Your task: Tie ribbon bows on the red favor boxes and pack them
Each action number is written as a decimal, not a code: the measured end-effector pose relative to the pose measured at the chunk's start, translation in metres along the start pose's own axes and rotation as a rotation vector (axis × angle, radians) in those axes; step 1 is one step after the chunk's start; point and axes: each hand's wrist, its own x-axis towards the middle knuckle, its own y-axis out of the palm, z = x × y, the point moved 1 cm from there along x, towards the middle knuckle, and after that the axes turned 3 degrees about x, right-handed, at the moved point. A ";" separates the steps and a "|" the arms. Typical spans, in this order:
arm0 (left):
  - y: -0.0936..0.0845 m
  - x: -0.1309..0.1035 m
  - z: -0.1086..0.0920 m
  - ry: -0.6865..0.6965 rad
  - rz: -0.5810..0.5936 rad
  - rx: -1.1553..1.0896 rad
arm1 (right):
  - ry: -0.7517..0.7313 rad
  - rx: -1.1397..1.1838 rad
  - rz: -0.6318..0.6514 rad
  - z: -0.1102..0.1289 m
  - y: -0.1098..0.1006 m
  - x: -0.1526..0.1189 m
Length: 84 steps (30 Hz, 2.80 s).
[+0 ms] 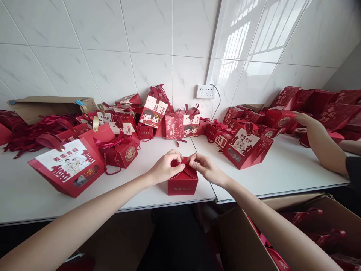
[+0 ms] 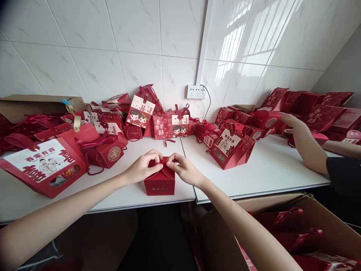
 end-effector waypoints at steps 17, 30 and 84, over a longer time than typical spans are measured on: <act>-0.014 -0.005 -0.005 -0.012 0.067 -0.284 | -0.080 -0.190 -0.170 0.001 0.002 -0.005; -0.037 0.000 -0.006 -0.165 0.082 -0.576 | -0.064 -0.199 -0.139 0.004 0.001 -0.006; -0.049 0.007 -0.004 -0.295 -0.083 -0.832 | -0.109 0.626 -0.307 0.036 -0.017 -0.007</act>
